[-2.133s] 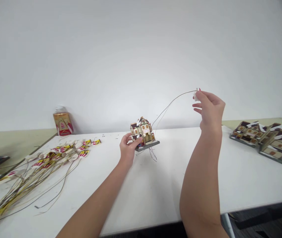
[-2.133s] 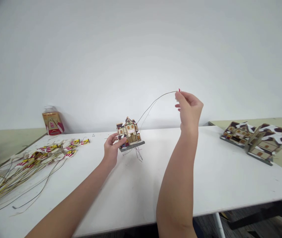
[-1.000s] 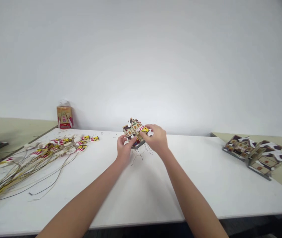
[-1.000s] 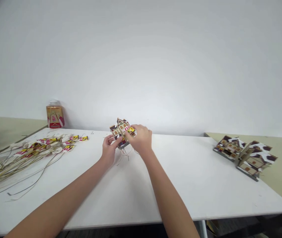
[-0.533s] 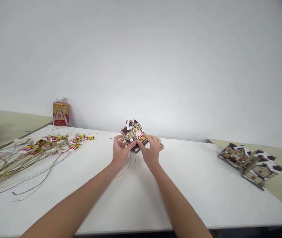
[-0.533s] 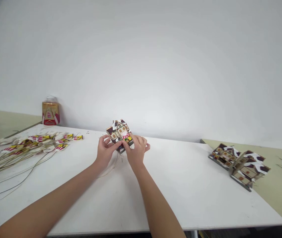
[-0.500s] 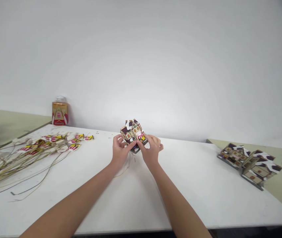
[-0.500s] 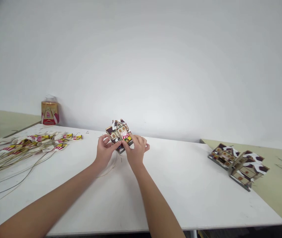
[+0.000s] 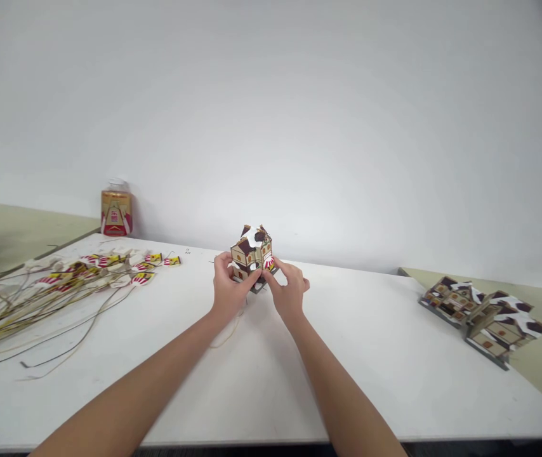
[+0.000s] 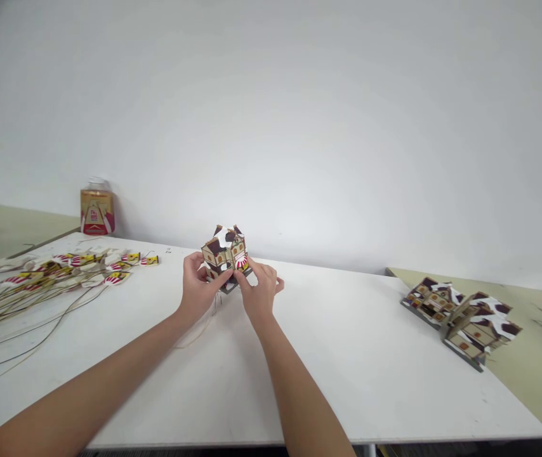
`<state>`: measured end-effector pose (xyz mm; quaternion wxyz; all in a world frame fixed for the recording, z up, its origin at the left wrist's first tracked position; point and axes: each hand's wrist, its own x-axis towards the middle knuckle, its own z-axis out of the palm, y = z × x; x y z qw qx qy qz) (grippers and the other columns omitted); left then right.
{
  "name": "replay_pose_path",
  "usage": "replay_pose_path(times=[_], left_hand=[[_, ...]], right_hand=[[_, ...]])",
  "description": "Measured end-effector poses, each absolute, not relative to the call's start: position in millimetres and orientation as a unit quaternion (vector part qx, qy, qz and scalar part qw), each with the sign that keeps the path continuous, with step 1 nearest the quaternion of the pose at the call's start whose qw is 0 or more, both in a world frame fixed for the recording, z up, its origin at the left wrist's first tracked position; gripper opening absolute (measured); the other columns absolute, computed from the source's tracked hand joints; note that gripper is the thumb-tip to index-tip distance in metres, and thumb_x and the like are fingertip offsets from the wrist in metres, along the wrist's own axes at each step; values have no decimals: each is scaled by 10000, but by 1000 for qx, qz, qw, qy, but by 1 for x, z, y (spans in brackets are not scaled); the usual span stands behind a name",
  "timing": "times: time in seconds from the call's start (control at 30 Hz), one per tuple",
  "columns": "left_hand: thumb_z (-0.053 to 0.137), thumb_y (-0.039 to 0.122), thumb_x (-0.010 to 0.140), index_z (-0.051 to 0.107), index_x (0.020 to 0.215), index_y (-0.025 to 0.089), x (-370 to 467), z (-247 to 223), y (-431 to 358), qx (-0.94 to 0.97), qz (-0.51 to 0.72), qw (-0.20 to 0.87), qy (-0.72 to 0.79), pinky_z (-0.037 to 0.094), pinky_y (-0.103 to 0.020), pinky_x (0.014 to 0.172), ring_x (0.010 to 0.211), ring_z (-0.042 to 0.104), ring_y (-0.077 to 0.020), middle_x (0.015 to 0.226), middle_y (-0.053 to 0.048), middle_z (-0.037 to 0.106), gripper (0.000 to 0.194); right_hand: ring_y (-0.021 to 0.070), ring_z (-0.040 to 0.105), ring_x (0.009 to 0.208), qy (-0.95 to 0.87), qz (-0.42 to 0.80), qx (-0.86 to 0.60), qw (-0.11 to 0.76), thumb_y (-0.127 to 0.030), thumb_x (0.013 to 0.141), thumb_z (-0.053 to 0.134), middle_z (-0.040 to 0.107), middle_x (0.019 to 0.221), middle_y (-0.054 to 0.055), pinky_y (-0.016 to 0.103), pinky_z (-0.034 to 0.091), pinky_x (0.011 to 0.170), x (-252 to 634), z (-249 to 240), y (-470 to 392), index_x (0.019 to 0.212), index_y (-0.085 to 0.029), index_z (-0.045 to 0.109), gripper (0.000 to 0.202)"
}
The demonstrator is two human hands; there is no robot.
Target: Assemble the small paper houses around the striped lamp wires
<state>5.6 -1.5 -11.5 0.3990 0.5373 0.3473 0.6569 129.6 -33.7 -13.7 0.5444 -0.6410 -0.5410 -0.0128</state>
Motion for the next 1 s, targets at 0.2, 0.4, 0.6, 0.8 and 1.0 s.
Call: replay_pose_path(times=[0.2, 0.4, 0.6, 0.8, 1.0], left_hand=[[809, 342, 610, 402, 1070, 244, 4, -13, -2, 558, 638, 389, 361, 497, -212, 559, 726, 621, -113, 1131, -34, 537, 622], [805, 347, 607, 404, 1067, 252, 3, -14, -1, 572, 631, 374, 367, 482, -208, 536, 695, 621, -110, 1099, -23, 556, 618], [793, 319, 593, 426, 1116, 241, 3, -12, -5, 570, 634, 370, 370, 514, -234, 611, 781, 647, -151, 1101, -40, 593, 644], [786, 322, 595, 433, 1111, 241, 5, -13, -7, 569, 622, 368, 392, 516, -236, 601, 791, 651, -167, 1025, -23, 614, 631], [822, 327, 535, 467, 1088, 234, 0, -14, 12, 522, 595, 449, 414, 519, -258, 585, 728, 646, -162, 1008, -39, 614, 664]], right_hand=[[239, 588, 1054, -546, 21, -634, 547, -420, 799, 652, 705, 1047, 2, 456, 212, 994, 135, -11, -33, 990, -316, 696, 221], [241, 612, 1021, -531, 40, -634, 561, -387, 785, 666, 710, 1034, 2, 466, 235, 992, 132, -12, -32, 988, -300, 691, 222], [197, 639, 883, -553, 52, -586, 589, -354, 740, 705, 715, 891, 2, 349, 362, 866, 137, -9, -31, 801, -245, 699, 125], [168, 629, 852, -559, 55, -619, 548, -359, 790, 659, 688, 862, -14, 362, 312, 890, 137, -3, -36, 750, -243, 695, 128], [189, 615, 910, -587, 74, -629, 505, -424, 786, 648, 690, 898, -15, 417, 307, 928, 141, 0, -34, 765, -279, 712, 160]])
